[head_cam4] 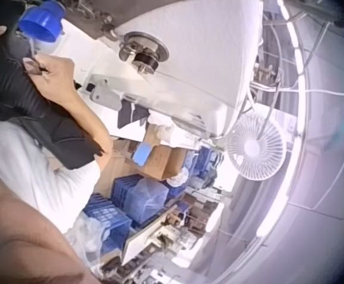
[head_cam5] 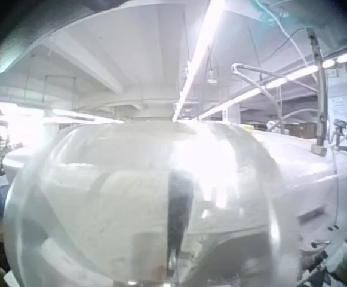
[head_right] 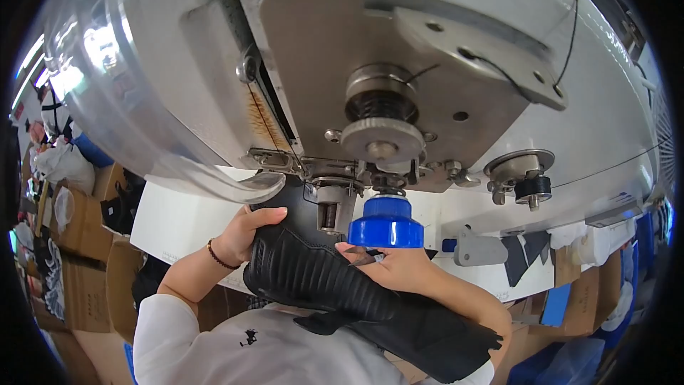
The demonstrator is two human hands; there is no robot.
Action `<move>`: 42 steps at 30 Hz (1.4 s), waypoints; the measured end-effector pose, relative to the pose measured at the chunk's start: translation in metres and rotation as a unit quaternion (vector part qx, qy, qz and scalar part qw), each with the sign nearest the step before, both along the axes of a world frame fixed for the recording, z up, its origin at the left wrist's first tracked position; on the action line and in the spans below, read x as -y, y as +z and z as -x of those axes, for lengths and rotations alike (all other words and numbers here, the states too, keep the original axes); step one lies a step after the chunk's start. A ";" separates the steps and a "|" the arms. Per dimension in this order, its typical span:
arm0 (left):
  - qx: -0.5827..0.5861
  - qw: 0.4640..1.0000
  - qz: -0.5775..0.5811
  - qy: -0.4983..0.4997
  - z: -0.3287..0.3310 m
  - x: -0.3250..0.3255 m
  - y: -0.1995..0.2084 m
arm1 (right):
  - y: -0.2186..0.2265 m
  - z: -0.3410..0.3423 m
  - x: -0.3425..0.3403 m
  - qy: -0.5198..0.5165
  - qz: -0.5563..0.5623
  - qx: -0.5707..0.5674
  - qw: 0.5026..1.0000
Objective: Stitch the upper components of a black motorcycle boot using an industrial sewing machine.
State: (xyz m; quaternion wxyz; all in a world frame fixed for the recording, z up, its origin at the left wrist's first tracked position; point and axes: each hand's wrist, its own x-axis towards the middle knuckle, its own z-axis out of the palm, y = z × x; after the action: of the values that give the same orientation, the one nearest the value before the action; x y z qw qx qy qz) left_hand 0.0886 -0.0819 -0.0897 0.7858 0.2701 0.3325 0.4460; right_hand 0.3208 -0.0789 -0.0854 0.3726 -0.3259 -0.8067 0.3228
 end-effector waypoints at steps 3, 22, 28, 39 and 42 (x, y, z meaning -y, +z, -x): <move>0.007 1.000 0.001 0.022 0.002 0.003 -0.001 | 0.005 0.001 -0.002 0.015 0.020 0.008 1.000; -0.056 0.998 -0.002 0.002 0.005 -0.006 0.010 | -0.009 0.006 0.001 -0.043 0.138 -0.040 0.989; -0.117 0.991 -0.051 0.031 -0.002 -0.003 0.021 | 0.001 -0.001 -0.010 0.001 -0.002 0.008 1.000; -0.106 0.992 -0.065 0.030 -0.002 -0.010 0.014 | 0.002 0.001 -0.015 0.007 0.024 -0.022 0.999; -0.111 0.990 -0.086 0.028 0.000 -0.014 0.014 | -0.003 0.005 -0.014 -0.019 0.068 -0.057 0.996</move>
State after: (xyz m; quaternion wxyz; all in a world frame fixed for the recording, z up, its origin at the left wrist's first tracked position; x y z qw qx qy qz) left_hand 0.0884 -0.0684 -0.0758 0.7052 0.3750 0.3856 0.4619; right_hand 0.3163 -0.0647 -0.0884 0.4006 -0.3469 -0.7541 0.3879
